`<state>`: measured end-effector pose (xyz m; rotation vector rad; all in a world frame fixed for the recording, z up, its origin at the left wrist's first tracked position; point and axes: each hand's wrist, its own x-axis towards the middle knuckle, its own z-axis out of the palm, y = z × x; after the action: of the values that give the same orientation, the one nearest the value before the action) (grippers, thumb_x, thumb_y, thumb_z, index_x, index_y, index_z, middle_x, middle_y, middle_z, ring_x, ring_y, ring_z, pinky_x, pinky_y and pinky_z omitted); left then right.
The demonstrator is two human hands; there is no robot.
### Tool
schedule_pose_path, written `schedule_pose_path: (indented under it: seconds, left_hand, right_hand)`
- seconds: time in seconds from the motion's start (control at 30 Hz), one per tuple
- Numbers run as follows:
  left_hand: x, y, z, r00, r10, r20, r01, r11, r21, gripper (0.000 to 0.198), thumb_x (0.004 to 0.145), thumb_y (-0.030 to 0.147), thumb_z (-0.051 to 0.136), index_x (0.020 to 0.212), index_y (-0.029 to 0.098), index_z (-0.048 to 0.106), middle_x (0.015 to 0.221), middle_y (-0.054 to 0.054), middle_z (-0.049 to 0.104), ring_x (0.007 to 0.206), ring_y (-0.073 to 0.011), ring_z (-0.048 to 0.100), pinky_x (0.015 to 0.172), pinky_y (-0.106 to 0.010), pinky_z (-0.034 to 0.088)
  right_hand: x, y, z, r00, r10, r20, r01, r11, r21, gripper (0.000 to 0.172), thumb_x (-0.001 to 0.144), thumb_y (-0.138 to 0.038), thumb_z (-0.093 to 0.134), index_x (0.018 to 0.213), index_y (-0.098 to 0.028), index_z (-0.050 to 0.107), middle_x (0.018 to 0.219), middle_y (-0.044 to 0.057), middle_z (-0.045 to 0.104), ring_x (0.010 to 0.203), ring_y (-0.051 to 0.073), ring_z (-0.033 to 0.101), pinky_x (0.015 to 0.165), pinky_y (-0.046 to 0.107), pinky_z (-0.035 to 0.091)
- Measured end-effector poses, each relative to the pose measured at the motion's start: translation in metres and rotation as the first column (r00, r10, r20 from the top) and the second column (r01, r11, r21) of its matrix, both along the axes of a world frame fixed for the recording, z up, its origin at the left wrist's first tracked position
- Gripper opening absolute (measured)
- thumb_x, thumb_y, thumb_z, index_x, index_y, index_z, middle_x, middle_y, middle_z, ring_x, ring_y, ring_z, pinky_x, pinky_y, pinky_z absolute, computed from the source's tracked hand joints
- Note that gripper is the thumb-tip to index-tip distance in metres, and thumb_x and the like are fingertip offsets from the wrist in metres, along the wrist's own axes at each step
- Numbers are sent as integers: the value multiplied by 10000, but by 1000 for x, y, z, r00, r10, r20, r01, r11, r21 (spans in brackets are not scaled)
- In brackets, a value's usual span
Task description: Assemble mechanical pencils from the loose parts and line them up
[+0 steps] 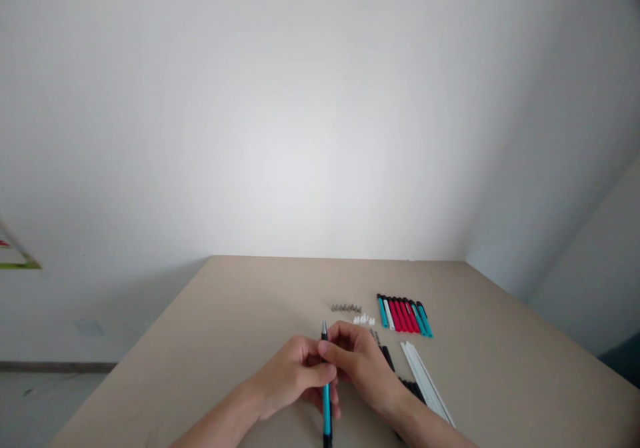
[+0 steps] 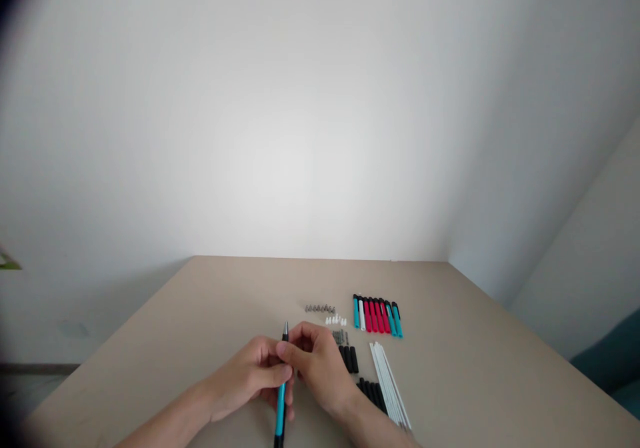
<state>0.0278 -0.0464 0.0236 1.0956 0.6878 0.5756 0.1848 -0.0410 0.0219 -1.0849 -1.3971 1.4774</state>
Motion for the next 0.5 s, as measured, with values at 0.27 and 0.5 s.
schedule_pose_path:
  seconds: [0.27, 0.5]
  left_hand:
    - [-2, 5, -4, 981, 161, 106, -154, 985, -75, 331, 714, 393, 743, 784, 149, 530, 681, -73, 684, 544, -173, 642, 549, -278, 485]
    - [1, 6, -1, 977, 182, 109, -167, 977, -134, 329, 719, 394, 741, 737, 149, 523, 665, -53, 657, 456, -92, 528, 463, -224, 437]
  right_hand:
    - [4, 2, 0, 986, -43, -159, 39, 999, -27, 414, 696, -511, 702, 870, -144, 620, 579, -46, 493, 441, 57, 366, 430, 200, 253]
    - [5, 3, 1, 977, -90, -196, 80, 995, -57, 417, 629, -437, 777, 887, -148, 622, 636, -37, 534, 464, 56, 398, 430, 200, 263]
